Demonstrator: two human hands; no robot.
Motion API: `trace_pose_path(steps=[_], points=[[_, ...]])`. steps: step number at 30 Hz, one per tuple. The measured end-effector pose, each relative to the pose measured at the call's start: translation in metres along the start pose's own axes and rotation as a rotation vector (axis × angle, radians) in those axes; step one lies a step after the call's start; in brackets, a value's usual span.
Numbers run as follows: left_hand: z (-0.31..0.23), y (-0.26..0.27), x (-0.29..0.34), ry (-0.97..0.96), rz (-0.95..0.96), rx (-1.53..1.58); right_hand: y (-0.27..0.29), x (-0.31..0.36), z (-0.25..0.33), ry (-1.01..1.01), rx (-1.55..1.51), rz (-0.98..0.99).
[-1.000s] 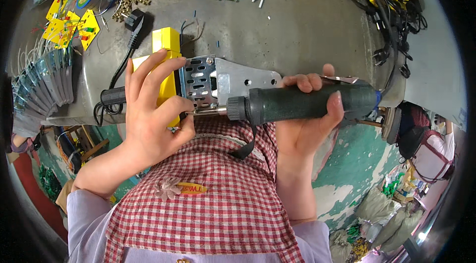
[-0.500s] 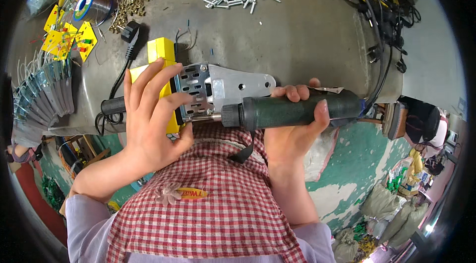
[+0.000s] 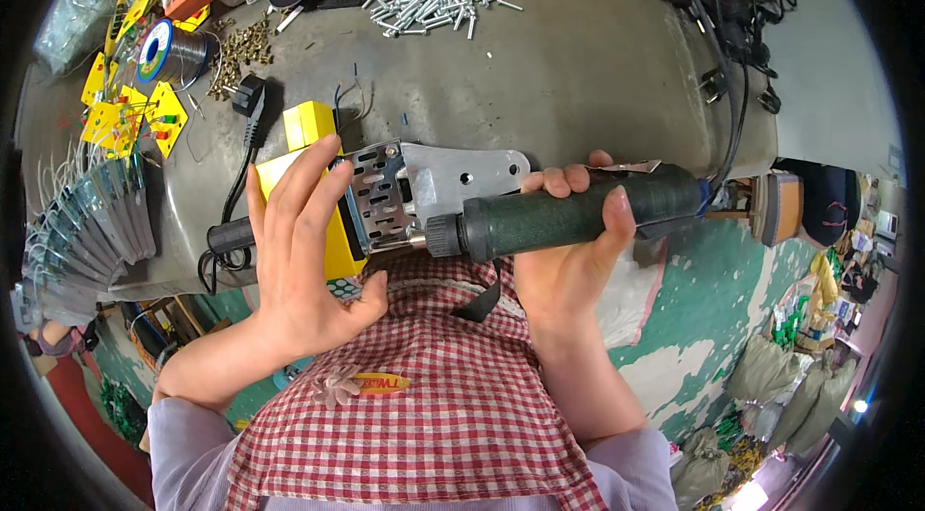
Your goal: Assembling components into a yellow plastic housing and securing them with a power screwdriver.
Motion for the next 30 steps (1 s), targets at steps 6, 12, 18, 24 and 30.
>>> trace_pose_path(steps=[6,12,18,24,30], points=[[0.001,0.0,0.001,-0.022,-0.023,0.022,-0.002,0.001,0.002,-0.014,-0.001,0.018],[0.003,0.0,0.001,-0.04,-0.042,0.027,-0.002,0.002,0.001,-0.016,0.001,0.028],[0.004,-0.001,0.002,-0.029,-0.064,0.024,-0.002,0.001,0.0,-0.017,0.009,-0.006],[0.005,0.001,0.002,-0.027,-0.064,0.028,-0.005,0.003,0.001,-0.001,0.056,-0.014],[0.019,0.012,0.012,-0.007,-0.073,0.14,-0.027,0.0,0.009,-0.047,0.121,-0.051]])
Point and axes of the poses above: each hand's wrist, its own x-axis away from the middle knuckle, its own y-axis out of the back of the hand, z = x × y, the point moved 6 cm from there along -x, towards the middle knuckle, and after that the axes turned 10 degrees about -y, right-handed, at the moved point
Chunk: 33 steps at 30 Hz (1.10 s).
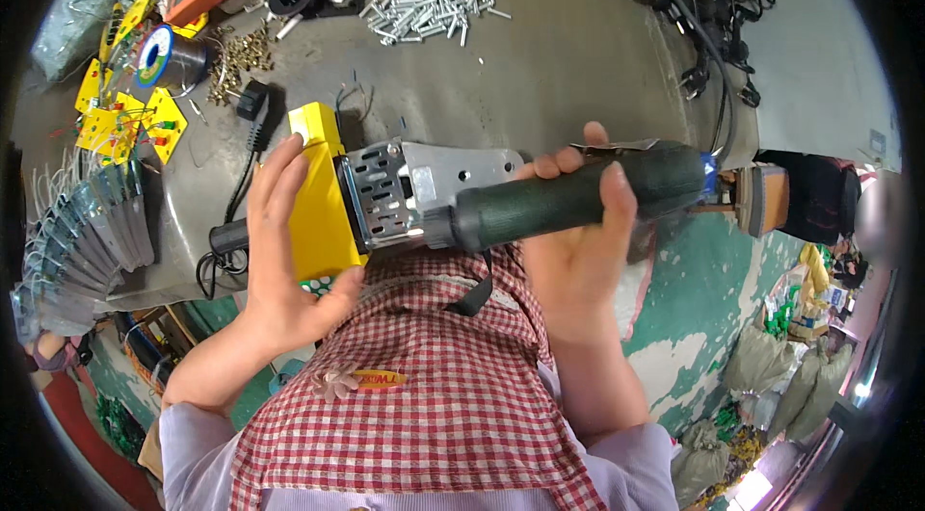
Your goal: Assembling components into a yellow plastic housing and securing them with a power screwdriver.
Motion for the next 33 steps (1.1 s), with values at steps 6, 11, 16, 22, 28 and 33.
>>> trace_pose_path(steps=[6,11,16,22,28,33], points=[[0.012,0.041,0.027,0.112,0.032,-0.11,0.002,-0.04,0.099,0.113,0.356,0.11],[0.016,0.036,0.019,0.182,0.202,-0.155,0.019,-0.087,0.162,0.266,0.589,-0.137],[0.033,0.031,0.022,0.182,0.253,-0.31,-0.001,-0.089,0.203,0.706,2.126,-0.799],[-0.006,0.095,-0.01,0.047,-0.357,-0.033,-0.047,-0.033,0.057,0.501,1.375,0.093],[-0.052,0.143,-0.035,-0.111,-0.972,0.742,-0.13,0.007,-0.087,0.841,1.662,0.968],[-0.066,0.135,-0.03,-0.079,-1.094,1.117,-0.108,0.013,-0.076,-0.071,1.568,1.206]])
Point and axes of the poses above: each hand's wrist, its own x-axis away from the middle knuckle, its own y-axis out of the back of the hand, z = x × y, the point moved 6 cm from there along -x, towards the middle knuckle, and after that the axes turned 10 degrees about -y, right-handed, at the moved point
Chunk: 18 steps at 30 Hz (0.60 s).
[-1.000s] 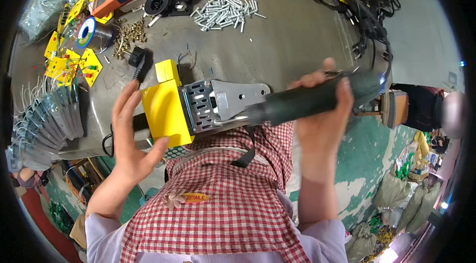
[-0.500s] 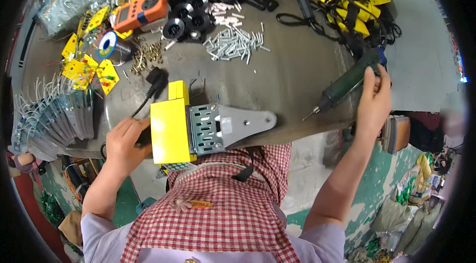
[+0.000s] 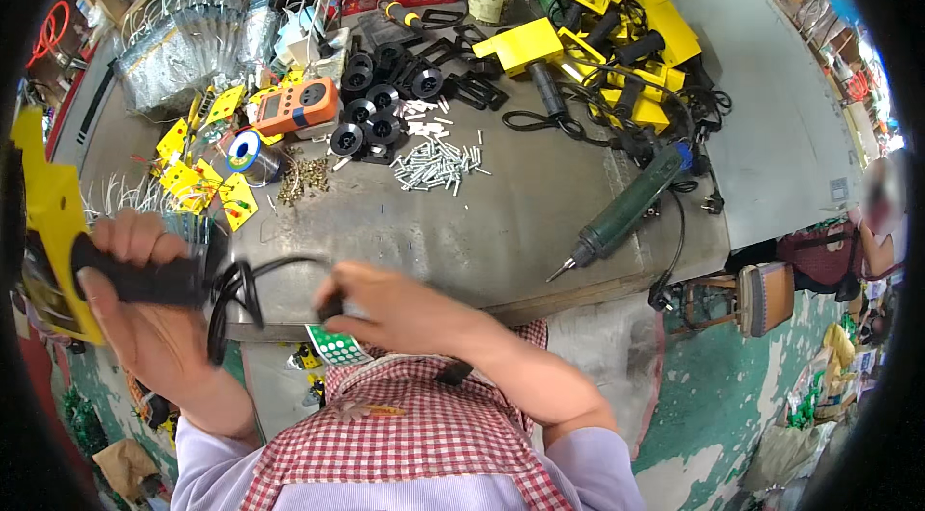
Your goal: Assembling components into a yellow plastic housing and securing them with a power screwdriver.
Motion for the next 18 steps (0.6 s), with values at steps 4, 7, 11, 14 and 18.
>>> trace_pose_path(steps=[4,7,11,14,18], points=[[0.051,0.041,0.048,0.409,-0.02,0.008,0.115,0.1,-0.038,-0.113,-0.385,-0.526],[0.104,0.037,0.103,0.699,-0.226,0.24,0.15,0.13,-0.051,-0.244,-0.212,-0.607],[0.154,0.064,0.148,0.801,-0.349,0.347,0.179,0.19,-0.086,-0.658,0.287,-1.392],[0.172,0.056,0.155,0.86,-0.41,0.378,0.166,0.19,-0.113,-0.83,0.406,-1.469],[0.173,0.059,0.162,0.956,-0.236,0.177,0.168,0.188,-0.146,-0.32,-0.197,-1.51]])
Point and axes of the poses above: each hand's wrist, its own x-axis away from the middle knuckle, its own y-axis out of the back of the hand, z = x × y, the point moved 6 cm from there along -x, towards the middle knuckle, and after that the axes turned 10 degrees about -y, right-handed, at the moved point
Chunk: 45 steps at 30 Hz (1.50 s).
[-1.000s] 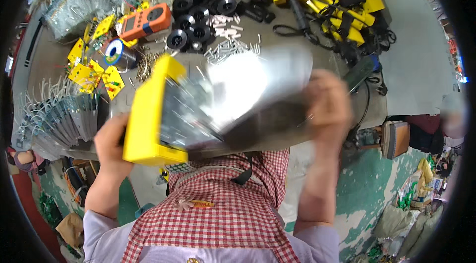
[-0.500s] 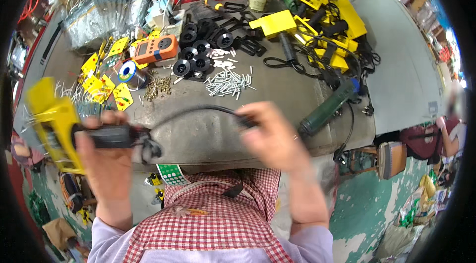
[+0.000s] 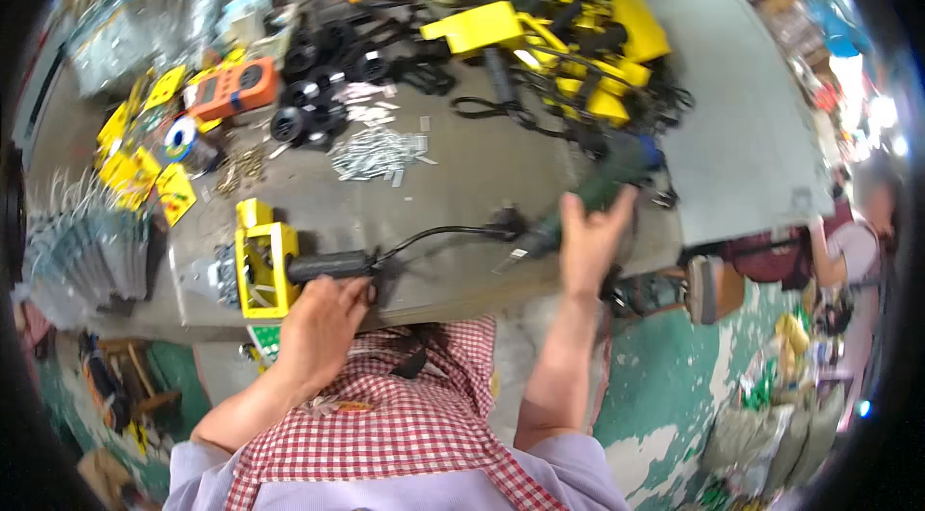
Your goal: Assembling components into a yellow plastic housing and securing them with a power screwdriver.
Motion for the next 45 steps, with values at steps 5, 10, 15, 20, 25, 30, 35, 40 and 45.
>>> trace_pose_path(steps=[5,10,15,20,25,30,35,40,45], points=[[-0.037,-0.03,0.038,0.332,0.503,-0.75,0.091,-0.055,0.073,0.465,0.729,-0.235],[-0.137,-0.021,0.016,-0.402,0.379,-1.621,0.139,-0.153,0.044,0.621,1.097,-0.157],[-0.155,-0.027,0.006,-0.592,0.56,-2.05,0.137,-0.175,-0.011,0.451,1.016,-0.09],[-0.143,-0.026,-0.014,-0.355,0.897,-2.235,0.093,-0.14,0.042,0.4,1.133,-0.221],[-0.151,-0.018,-0.024,-0.37,0.997,-2.026,-0.098,0.046,0.12,0.583,0.571,0.46],[-0.153,-0.01,-0.033,-0.43,1.021,-1.786,-0.197,0.158,0.122,0.765,0.448,1.021],[-0.158,0.021,-0.034,-0.674,0.564,-1.409,-0.223,0.178,0.123,0.857,0.553,0.897],[-0.153,0.024,-0.013,-1.012,0.326,-1.464,-0.253,0.206,0.126,0.933,0.702,0.837],[-0.139,0.026,-0.003,-0.925,0.359,-1.234,-0.25,0.187,0.095,0.488,0.371,0.84]])
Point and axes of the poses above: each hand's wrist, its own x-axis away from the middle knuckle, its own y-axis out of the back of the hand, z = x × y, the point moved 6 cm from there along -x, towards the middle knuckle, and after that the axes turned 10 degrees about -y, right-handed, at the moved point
